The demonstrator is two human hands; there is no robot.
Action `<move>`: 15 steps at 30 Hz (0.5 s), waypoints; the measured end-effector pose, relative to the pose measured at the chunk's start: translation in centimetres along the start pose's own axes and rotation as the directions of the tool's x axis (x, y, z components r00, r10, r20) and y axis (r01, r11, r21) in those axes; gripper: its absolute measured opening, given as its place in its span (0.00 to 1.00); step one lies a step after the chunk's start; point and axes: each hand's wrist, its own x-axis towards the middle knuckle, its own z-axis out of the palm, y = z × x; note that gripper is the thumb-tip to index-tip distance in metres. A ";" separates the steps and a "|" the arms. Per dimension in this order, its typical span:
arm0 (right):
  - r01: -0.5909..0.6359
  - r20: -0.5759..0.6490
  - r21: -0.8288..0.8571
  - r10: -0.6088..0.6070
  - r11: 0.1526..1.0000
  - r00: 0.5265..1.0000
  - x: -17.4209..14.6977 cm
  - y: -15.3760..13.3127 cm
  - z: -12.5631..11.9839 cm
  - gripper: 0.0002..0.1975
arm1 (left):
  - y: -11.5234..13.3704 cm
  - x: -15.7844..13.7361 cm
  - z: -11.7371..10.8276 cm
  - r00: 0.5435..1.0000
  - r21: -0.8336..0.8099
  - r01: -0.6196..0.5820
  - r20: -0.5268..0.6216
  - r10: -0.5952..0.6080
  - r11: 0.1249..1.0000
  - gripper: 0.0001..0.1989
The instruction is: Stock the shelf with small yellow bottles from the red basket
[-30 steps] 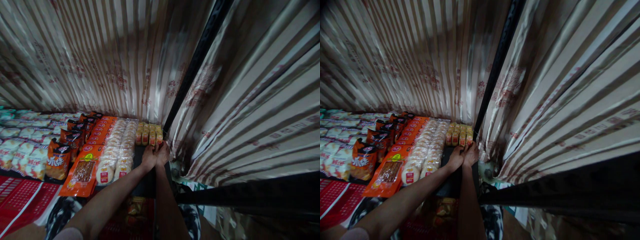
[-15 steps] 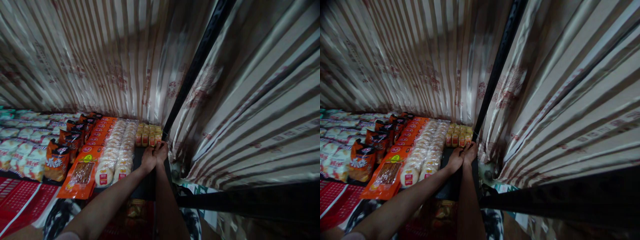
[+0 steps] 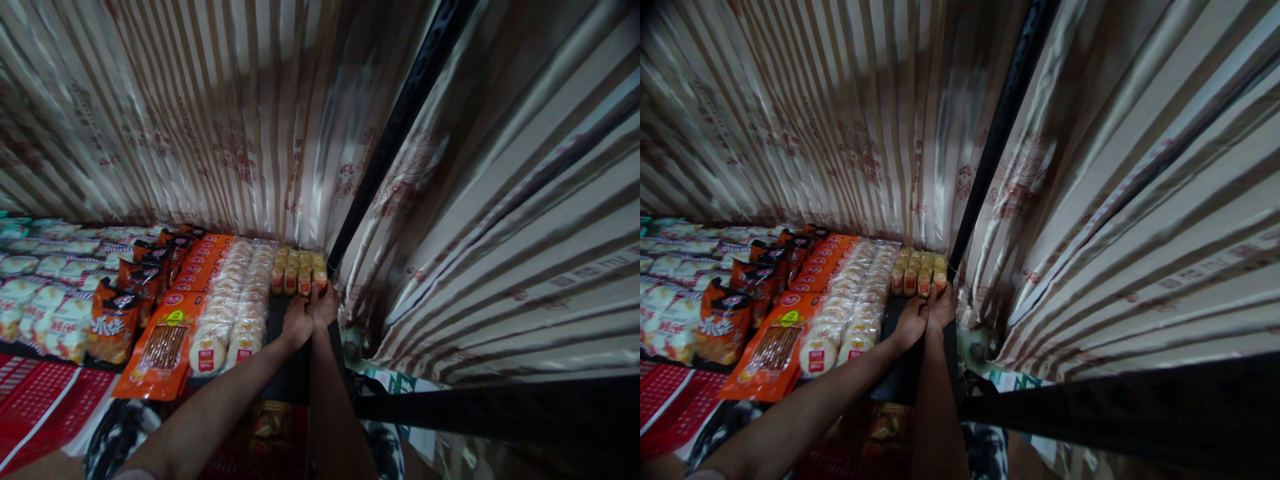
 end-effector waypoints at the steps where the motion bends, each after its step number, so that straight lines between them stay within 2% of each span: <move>1: 0.008 -0.010 -0.005 -0.008 1.000 1.000 0.0 0.0 0.0 0.23 | 0.0 0.0 0.0 1.000 -0.001 0.000 -0.001 0.000 1.000 0.16; 5: 0.040 -0.048 0.011 -0.040 0.999 0.998 0.3 -0.1 0.2 0.23 | -0.2 0.1 0.1 1.000 0.006 -0.011 -0.011 0.011 1.000 0.16; 11: 0.064 0.026 0.018 -0.064 0.998 0.998 0.3 0.1 0.4 0.23 | -0.5 0.1 0.2 0.999 -0.006 -0.025 -0.022 0.025 1.000 0.15; 15: 0.046 0.032 0.009 -0.047 0.999 0.998 0.2 0.1 0.4 0.23 | -0.7 0.2 0.4 1.000 -0.041 -0.011 -0.028 0.010 0.999 0.14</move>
